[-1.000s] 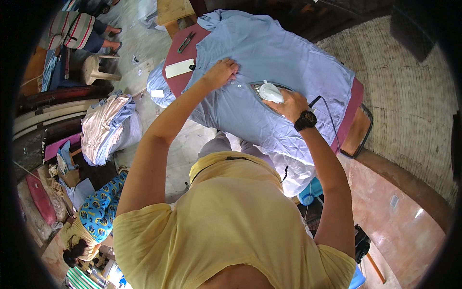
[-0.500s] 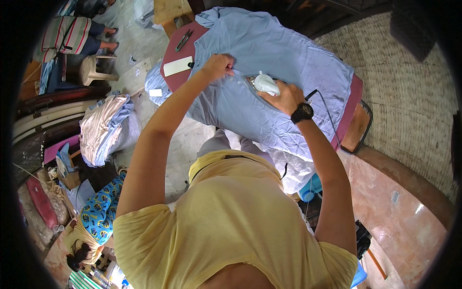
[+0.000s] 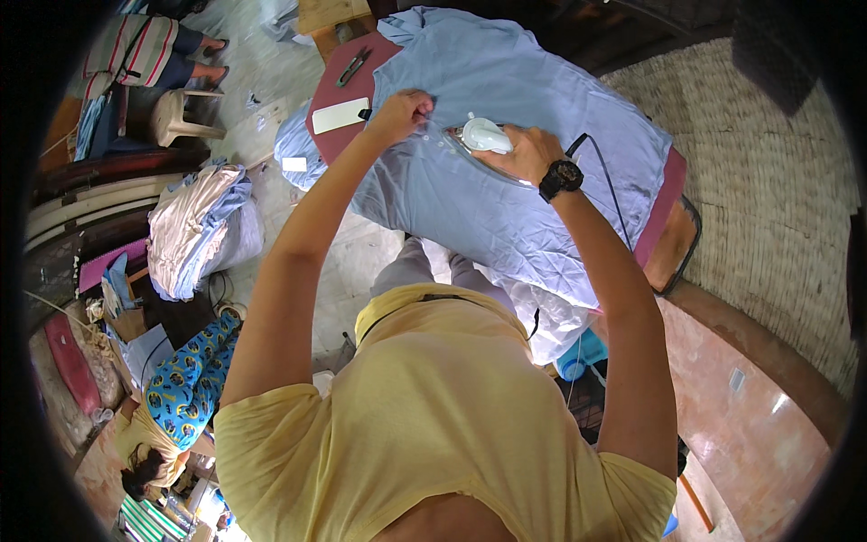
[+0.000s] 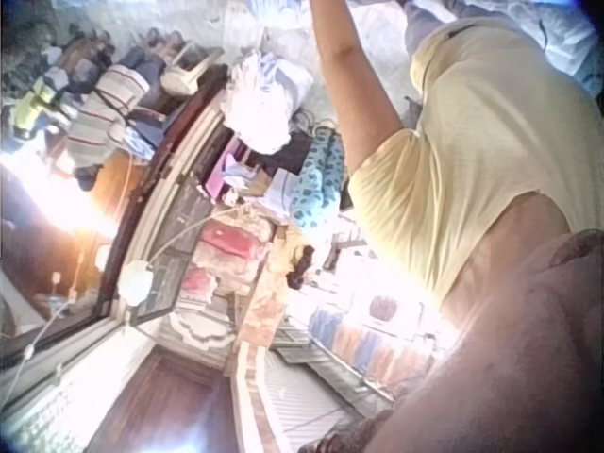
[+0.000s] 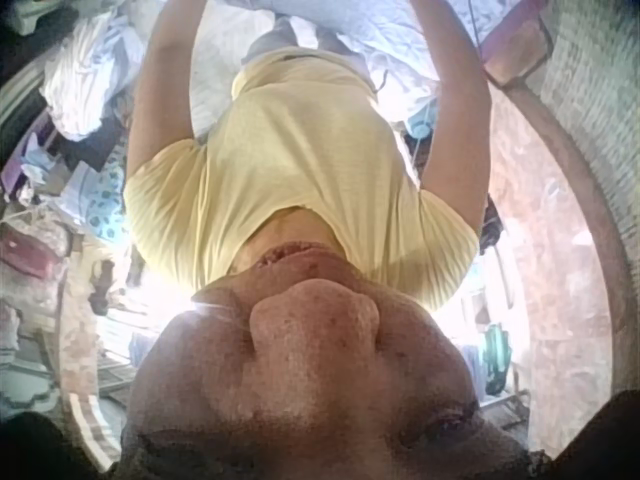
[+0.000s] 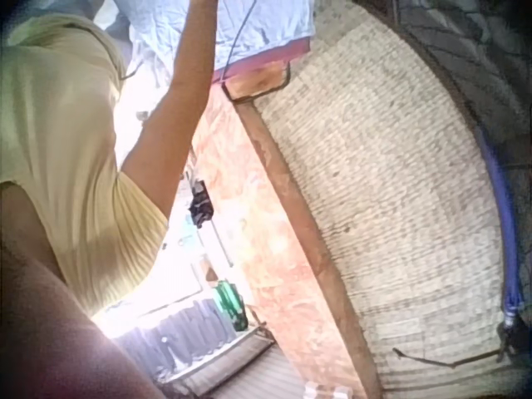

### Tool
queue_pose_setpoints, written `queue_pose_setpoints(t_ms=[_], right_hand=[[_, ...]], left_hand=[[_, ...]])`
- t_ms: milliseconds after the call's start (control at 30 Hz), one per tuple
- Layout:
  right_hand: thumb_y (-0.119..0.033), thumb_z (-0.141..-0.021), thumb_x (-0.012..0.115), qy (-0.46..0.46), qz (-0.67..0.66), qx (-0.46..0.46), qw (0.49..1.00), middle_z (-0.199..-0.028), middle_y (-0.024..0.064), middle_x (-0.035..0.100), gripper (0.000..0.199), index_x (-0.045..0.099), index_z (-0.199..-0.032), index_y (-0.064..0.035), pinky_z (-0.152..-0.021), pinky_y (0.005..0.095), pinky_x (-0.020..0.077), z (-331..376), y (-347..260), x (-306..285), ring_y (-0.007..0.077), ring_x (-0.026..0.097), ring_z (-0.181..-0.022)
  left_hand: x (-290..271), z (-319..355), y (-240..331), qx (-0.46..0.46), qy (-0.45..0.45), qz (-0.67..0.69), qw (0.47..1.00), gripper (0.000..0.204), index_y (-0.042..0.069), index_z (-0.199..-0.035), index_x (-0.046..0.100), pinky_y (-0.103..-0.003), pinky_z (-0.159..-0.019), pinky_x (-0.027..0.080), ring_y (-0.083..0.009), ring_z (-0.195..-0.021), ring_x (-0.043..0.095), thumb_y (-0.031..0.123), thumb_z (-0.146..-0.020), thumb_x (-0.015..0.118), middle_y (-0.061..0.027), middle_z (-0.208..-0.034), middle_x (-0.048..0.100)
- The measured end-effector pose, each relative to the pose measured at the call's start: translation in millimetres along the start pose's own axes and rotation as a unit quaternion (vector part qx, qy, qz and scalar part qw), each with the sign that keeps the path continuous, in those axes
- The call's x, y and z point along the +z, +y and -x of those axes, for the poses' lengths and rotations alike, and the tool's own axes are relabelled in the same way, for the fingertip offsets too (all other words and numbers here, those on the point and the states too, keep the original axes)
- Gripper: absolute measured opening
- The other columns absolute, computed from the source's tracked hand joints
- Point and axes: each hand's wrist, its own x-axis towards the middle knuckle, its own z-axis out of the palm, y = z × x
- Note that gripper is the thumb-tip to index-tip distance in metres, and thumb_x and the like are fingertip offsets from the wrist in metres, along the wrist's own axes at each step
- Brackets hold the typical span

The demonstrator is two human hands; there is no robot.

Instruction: The person irons a blue collared shirt on a padded surface, smoothing the fabric with their hands and using an iron on the front panels and around the buttons.

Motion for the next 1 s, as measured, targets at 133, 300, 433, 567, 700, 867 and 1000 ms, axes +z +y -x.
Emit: queue_pose_setpoints(t_ms=[133, 300, 433, 567, 700, 867, 1000], right_hand=[[-0.063, -0.072, 0.072, -0.013, 0.022, -0.009, 1.000, -0.071, 0.0181, 0.068, 0.063, 0.071, -0.094, -0.0040, -0.059, 0.0423, 0.0554, -11.8, -0.8, -1.7, 0.0358, 0.068, -0.065], [-0.071, -0.074, 0.063, -0.079, 0.028, 0.011, 0.996, -0.079, 0.0180, 0.070, 0.070, 0.071, -0.105, -0.0095, -0.072, 0.0463, 0.0545, -30.7, -2.9, 1.0, 0.0356, 0.069, -0.079], [-0.071, -0.073, 0.063, -0.071, 0.030, 0.014, 0.997, -0.080, 0.0180, 0.070, 0.070, 0.070, -0.105, -0.0090, -0.072, 0.0468, 0.0542, -34.5, -3.2, 4.8, 0.0359, 0.069, -0.079], [-0.071, -0.073, 0.064, -0.038, 0.004, 0.021, 0.999, -0.079, 0.0185, 0.070, 0.069, 0.071, -0.100, -0.0074, -0.072, 0.0472, 0.0540, -31.3, -4.0, 8.2, 0.0364, 0.069, -0.078], [-0.070, -0.073, 0.065, -0.059, 0.043, 0.048, 0.996, -0.079, 0.0180, 0.070, 0.067, 0.071, -0.097, -0.0080, -0.070, 0.0464, 0.0544, -30.8, -3.9, 5.9, 0.0365, 0.069, -0.077], [-0.068, -0.073, 0.067, -0.041, 0.024, 0.026, 0.999, -0.078, 0.0170, 0.070, 0.065, 0.071, -0.096, -0.0070, -0.069, 0.0450, 0.0548, -31.5, -8.1, -0.2, 0.0349, 0.069, -0.075], [-0.059, -0.073, 0.073, -0.029, 0.004, -0.007, 1.000, -0.075, 0.0197, 0.069, 0.059, 0.071, -0.090, -0.0027, -0.063, 0.0427, 0.0551, -38.1, -9.7, -5.5, 0.0355, 0.068, -0.068]], left_hand=[[-4.7, 32.0, 21.3, -0.033, 0.224, -0.191, 0.955, 0.027, 0.001, -0.103, 0.058, -0.043, -0.081, 0.049, -0.0354, -0.091, 0.060, 0.000, -0.078, 0.067, -0.0163, -0.102, 0.060], [5.7, 56.5, -0.9, -0.192, 0.257, -0.193, 0.927, 0.018, 0.003, -0.097, 0.060, -0.045, -0.082, 0.047, -0.0390, -0.096, 0.057, 0.010, -0.082, 0.066, -0.0179, -0.099, 0.059], [5.6, 49.1, 0.6, -0.211, 0.224, -0.194, 0.932, 0.020, 0.002, -0.088, 0.061, -0.044, -0.076, 0.048, -0.0367, -0.087, 0.060, 0.018, -0.080, 0.070, -0.0161, -0.087, 0.063], [5.2, 52.8, 6.4, -0.254, 0.259, -0.158, 0.918, 0.019, 0.002, -0.081, 0.061, -0.044, -0.071, 0.049, -0.0329, -0.078, 0.062, 0.016, -0.076, 0.072, -0.0138, -0.077, 0.063], [13.2, 61.5, 7.4, -0.266, 0.318, -0.087, 0.906, 0.016, 0.002, -0.078, 0.059, -0.042, -0.071, 0.048, -0.0301, -0.077, 0.062, 0.010, -0.074, 0.072, -0.0127, -0.077, 0.062], [18.4, 64.8, -5.4, -0.201, 0.347, -0.041, 0.915, 0.010, 0.006, -0.082, 0.068, -0.039, -0.068, 0.048, -0.0268, -0.074, 0.061, 0.005, -0.073, 0.072, -0.0106, -0.077, 0.060], [23.0, 64.9, -8.7, -0.190, 0.363, -0.024, 0.912, 0.014, 0.011, -0.086, 0.075, -0.037, -0.066, 0.049, -0.0253, -0.072, 0.061, 0.004, -0.074, 0.070, -0.0095, -0.077, 0.059]])
